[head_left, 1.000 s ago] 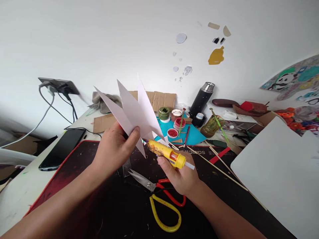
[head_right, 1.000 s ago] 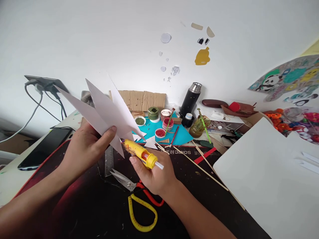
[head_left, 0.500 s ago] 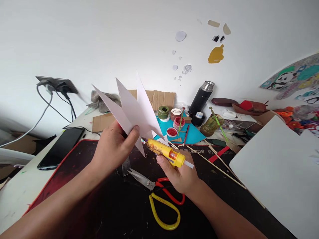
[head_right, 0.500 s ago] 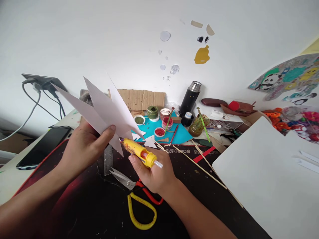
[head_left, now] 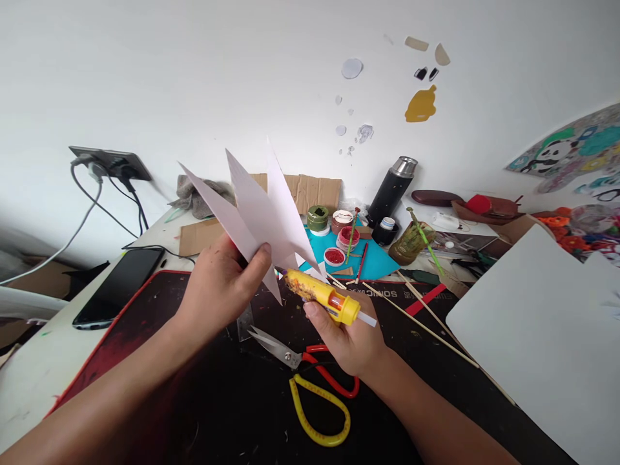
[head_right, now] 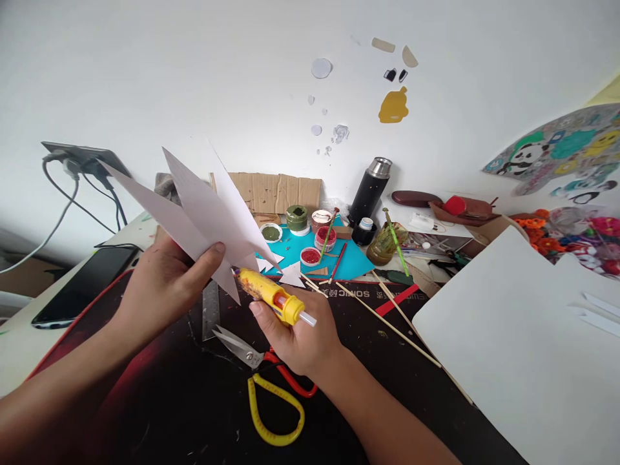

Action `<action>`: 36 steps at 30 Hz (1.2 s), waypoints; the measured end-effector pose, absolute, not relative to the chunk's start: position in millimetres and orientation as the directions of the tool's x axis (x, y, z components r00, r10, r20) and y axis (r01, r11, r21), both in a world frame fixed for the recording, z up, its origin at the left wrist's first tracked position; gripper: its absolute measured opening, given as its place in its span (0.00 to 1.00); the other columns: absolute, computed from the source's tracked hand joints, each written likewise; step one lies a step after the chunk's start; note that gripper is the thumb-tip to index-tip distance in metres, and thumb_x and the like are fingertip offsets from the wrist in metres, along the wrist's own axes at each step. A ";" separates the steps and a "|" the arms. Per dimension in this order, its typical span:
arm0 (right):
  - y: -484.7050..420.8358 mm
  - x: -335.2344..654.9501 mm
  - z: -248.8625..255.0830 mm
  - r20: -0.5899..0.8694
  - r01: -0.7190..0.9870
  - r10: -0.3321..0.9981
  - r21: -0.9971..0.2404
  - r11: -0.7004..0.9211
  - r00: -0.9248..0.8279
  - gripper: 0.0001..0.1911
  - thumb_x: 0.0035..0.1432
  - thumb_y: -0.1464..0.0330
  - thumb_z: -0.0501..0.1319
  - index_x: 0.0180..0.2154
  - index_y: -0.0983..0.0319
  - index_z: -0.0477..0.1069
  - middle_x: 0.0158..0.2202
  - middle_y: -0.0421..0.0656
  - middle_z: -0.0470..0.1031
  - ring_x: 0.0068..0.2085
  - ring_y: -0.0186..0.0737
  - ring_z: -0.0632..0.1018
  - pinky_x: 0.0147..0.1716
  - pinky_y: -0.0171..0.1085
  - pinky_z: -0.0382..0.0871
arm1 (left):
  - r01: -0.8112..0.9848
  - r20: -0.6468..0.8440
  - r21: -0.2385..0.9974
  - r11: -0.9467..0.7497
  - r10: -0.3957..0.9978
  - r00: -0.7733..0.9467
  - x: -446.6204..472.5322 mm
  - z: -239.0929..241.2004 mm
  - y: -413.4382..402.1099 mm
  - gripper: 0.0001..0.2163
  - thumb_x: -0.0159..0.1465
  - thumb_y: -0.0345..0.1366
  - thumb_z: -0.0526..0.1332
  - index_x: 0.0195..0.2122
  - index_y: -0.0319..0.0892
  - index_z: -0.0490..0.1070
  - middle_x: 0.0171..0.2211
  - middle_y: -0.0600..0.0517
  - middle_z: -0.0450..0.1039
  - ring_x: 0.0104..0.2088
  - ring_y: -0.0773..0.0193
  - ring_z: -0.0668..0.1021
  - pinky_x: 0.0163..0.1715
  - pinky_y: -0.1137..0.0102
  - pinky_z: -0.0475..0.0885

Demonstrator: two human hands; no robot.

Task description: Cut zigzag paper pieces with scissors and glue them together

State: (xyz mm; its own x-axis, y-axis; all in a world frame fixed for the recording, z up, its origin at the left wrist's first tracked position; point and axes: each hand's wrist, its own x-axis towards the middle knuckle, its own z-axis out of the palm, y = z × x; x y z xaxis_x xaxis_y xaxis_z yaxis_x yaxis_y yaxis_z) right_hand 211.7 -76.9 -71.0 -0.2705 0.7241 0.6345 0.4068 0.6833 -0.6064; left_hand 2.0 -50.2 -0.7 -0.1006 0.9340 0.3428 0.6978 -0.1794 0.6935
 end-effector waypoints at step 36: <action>-76.3 211.5 -69.8 0.619 0.417 0.727 -0.601 0.682 -0.298 0.18 0.78 0.62 0.58 0.33 0.59 0.75 0.26 0.41 0.80 0.27 0.39 0.80 0.28 0.36 0.70 | 0.685 0.307 0.710 -0.164 0.947 -0.091 1.8 0.1 -52.5 0.10 0.64 0.49 0.59 0.32 0.49 0.68 0.27 0.50 0.81 0.32 0.49 0.81 0.28 0.61 0.70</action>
State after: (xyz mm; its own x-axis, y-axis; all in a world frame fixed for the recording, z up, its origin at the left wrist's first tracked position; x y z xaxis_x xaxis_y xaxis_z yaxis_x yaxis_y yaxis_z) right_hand 211.5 -76.3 -69.8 -0.2977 0.7269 0.6189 0.4167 0.6822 -0.6008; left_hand 1.8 -52.5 0.1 -0.0907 0.9474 0.3070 0.6851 -0.1644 0.7097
